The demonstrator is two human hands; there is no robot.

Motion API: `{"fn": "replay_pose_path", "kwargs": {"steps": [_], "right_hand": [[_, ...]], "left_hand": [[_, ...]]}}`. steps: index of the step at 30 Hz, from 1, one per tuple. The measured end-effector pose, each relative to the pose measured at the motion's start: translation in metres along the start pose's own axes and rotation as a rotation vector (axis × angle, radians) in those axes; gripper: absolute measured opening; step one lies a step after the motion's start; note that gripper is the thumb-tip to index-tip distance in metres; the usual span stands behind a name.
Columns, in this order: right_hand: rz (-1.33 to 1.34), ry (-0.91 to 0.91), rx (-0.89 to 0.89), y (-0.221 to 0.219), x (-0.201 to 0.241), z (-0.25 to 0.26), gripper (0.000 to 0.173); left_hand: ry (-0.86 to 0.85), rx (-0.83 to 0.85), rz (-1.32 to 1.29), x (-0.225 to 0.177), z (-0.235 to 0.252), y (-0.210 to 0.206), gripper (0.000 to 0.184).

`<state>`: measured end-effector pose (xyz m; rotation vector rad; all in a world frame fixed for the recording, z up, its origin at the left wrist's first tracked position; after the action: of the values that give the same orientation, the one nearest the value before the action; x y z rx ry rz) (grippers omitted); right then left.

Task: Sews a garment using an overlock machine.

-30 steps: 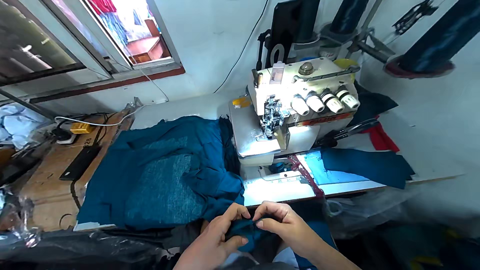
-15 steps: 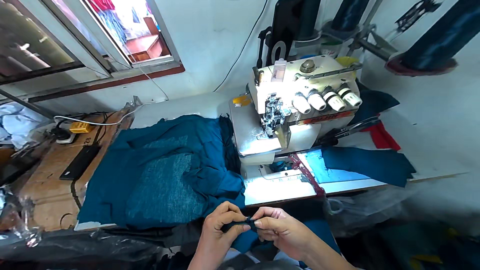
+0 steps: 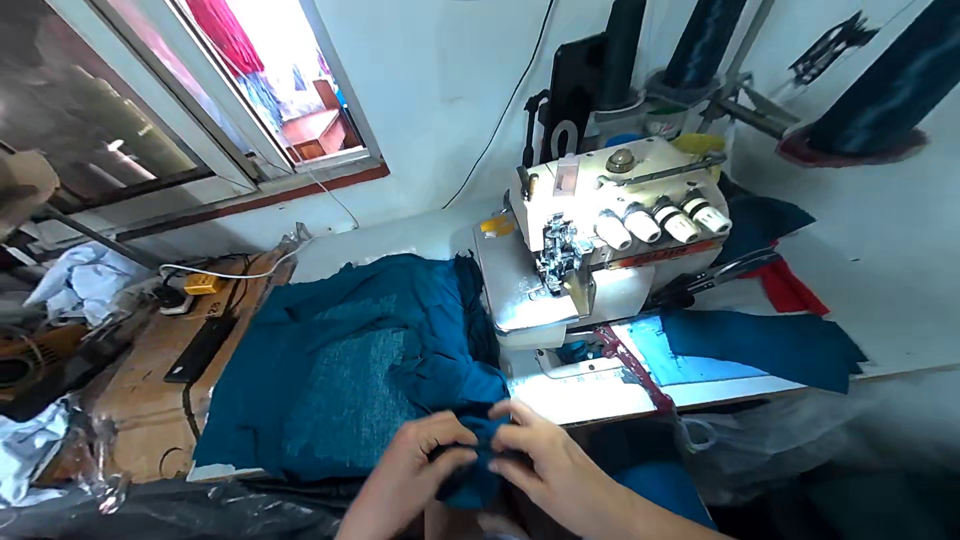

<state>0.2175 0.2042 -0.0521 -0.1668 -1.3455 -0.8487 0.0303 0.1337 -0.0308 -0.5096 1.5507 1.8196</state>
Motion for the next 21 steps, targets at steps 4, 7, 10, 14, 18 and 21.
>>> {"fn": "replay_pose_path", "kwargs": {"steps": [4,7,10,14,18,21], "right_hand": [[-0.049,-0.385,0.06,0.016,0.008,0.066,0.022],[-0.024,-0.499,0.132,0.015,-0.004,0.084,0.021],[0.01,-0.276,0.031,0.01,0.0,0.062,0.02],[0.015,0.154,-0.248,-0.004,-0.007,0.031,0.016],[-0.046,0.302,-0.402,-0.007,-0.014,0.02,0.012],[-0.065,0.344,-0.475,-0.007,-0.013,0.02,0.01]], "left_hand": [[0.16,0.099,0.206,0.02,0.056,0.033,0.012],[0.218,0.374,0.208,0.036,0.077,0.032,0.017],[0.066,0.391,0.151,0.031,0.066,0.035,0.022],[-0.098,0.132,0.12,0.018,0.044,0.028,0.021],[-0.167,-0.155,0.24,0.002,0.031,0.021,0.018],[-0.188,-0.296,0.357,-0.006,0.03,0.019,0.018]]}}
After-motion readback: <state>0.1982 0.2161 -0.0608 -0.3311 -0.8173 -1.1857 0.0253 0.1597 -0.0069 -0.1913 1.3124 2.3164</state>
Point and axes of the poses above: each hand's wrist, its own z-axis towards the middle knuckle, its own y-axis out of the back of the hand, x = y × z, the point moved 3 cm from there along z, towards the middle knuckle, and after that the axes turned 8 degrees about z, right-handed, at the moved point
